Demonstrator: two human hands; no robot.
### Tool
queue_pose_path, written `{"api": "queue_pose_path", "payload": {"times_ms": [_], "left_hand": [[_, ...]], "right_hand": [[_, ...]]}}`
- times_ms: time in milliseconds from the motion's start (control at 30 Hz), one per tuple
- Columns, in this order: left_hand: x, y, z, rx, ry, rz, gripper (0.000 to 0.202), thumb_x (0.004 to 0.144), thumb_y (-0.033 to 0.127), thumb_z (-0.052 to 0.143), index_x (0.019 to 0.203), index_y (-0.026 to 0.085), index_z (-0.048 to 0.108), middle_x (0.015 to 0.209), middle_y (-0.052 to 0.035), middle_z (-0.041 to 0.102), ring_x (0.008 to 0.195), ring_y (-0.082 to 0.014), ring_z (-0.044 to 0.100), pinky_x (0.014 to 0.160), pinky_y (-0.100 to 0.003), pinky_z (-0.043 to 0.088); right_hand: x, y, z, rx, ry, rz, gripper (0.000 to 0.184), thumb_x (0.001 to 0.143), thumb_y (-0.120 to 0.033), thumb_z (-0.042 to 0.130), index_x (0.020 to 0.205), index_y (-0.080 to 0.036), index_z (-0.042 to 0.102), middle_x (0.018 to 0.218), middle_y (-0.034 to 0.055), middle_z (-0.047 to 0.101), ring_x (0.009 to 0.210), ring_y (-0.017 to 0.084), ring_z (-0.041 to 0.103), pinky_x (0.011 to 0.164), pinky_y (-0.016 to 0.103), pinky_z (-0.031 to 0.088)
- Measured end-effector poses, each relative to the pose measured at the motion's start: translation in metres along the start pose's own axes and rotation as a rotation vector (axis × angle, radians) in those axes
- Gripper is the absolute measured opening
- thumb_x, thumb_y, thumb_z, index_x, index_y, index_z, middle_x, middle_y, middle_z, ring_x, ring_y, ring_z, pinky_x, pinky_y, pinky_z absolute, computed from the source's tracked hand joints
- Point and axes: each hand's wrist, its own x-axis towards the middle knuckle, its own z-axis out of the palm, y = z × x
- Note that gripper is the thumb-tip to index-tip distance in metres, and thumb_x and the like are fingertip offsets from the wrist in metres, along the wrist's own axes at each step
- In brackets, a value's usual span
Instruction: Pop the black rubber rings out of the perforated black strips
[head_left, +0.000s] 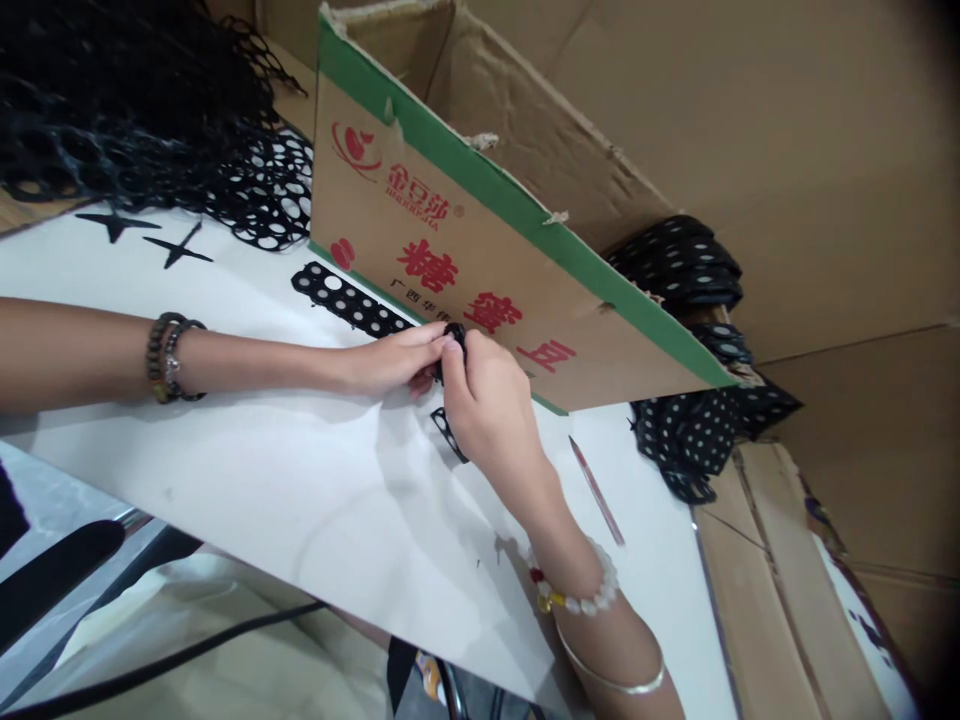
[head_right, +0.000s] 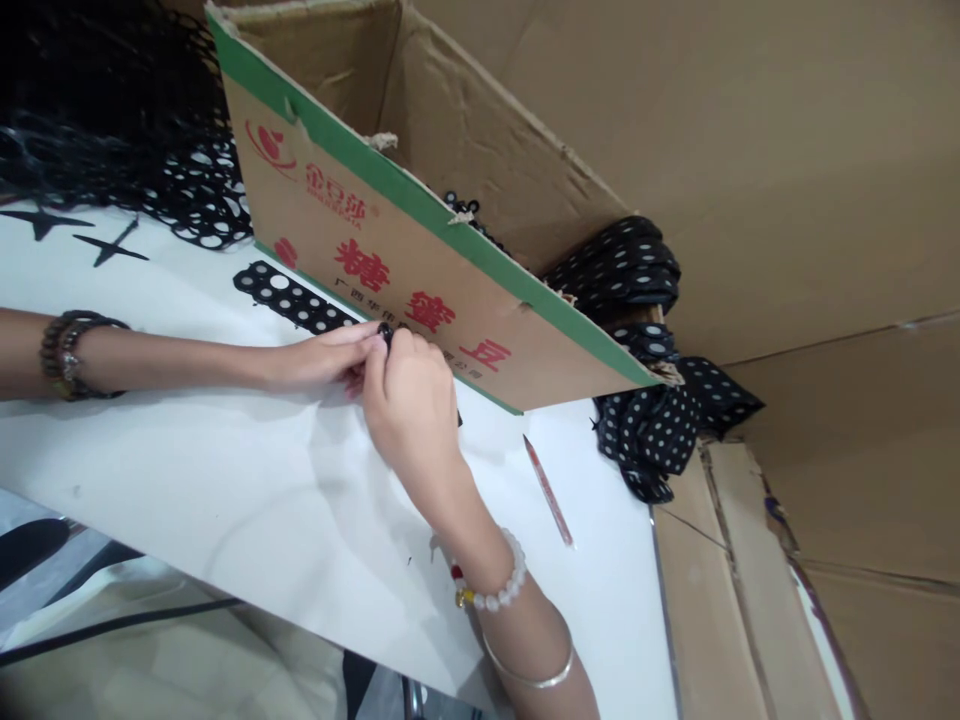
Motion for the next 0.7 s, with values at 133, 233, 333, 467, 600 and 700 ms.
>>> {"api": "queue_pose_path", "payload": {"times_ms": [133, 233, 333, 467, 600, 700], "left_hand": [[-0.01, 0.003, 0.002, 0.349, 0.144, 0.206, 0.02, 0.09, 0.032, 0.033, 0.074, 0.021, 0.035, 0.056, 0.0051, 0.04, 0.051, -0.0098, 0.04, 0.051, -0.022, 0.032], [-0.014, 0.007, 0.0, 0.62, 0.256, 0.293, 0.018, 0.09, 0.03, 0.031, 0.075, 0.021, 0.034, 0.061, 0.0043, 0.041, 0.055, -0.0111, 0.042, 0.055, -0.023, 0.03], [-0.014, 0.009, -0.002, 0.841, 0.27, 0.312, 0.019, 0.09, 0.031, 0.029, 0.077, 0.021, 0.037, 0.064, 0.0031, 0.044, 0.058, -0.0129, 0.044, 0.055, -0.024, 0.029], [-0.011, 0.007, -0.006, 1.139, 0.259, 0.276, 0.023, 0.09, 0.033, 0.028, 0.081, 0.02, 0.045, 0.069, -0.0005, 0.053, 0.061, -0.0166, 0.049, 0.053, -0.025, 0.024], [-0.011, 0.008, -0.009, 1.332, 0.219, 0.238, 0.03, 0.09, 0.033, 0.025, 0.083, 0.019, 0.05, 0.065, -0.0026, 0.055, 0.055, -0.0179, 0.048, 0.051, -0.027, 0.02], [-0.011, 0.01, -0.009, 1.33, 0.191, 0.238, 0.032, 0.091, 0.033, 0.02, 0.087, 0.018, 0.049, 0.065, -0.0033, 0.055, 0.055, -0.0183, 0.048, 0.05, -0.027, 0.02]], "right_hand": [[-0.002, -0.009, 0.011, 0.129, 0.103, 0.005, 0.03, 0.092, -0.035, 0.021, 0.073, -0.02, 0.038, 0.076, 0.0054, 0.054, 0.071, 0.017, 0.049, 0.063, 0.027, 0.034], [-0.004, -0.011, 0.023, 0.315, 0.154, 0.028, 0.031, 0.092, -0.039, 0.019, 0.078, -0.019, 0.04, 0.08, 0.0063, 0.054, 0.076, 0.018, 0.05, 0.068, 0.028, 0.036], [-0.005, -0.009, 0.039, 0.584, 0.191, 0.087, 0.036, 0.092, -0.039, 0.014, 0.088, -0.018, 0.044, 0.09, 0.0073, 0.055, 0.084, 0.016, 0.052, 0.075, 0.027, 0.038], [-0.003, -0.003, 0.057, 0.858, 0.204, 0.192, 0.032, 0.089, -0.037, 0.021, 0.091, -0.018, 0.047, 0.094, 0.0062, 0.055, 0.088, 0.014, 0.051, 0.076, 0.024, 0.039], [-0.002, -0.002, 0.062, 0.981, 0.216, 0.175, 0.024, 0.086, -0.035, 0.03, 0.073, -0.019, 0.042, 0.074, 0.0001, 0.049, 0.071, 0.012, 0.047, 0.066, 0.022, 0.038], [-0.005, -0.006, 0.059, 1.037, 0.251, 0.131, 0.025, 0.087, -0.037, 0.032, 0.069, -0.02, 0.035, 0.068, -0.0029, 0.038, 0.063, 0.01, 0.04, 0.062, 0.021, 0.037]]}}
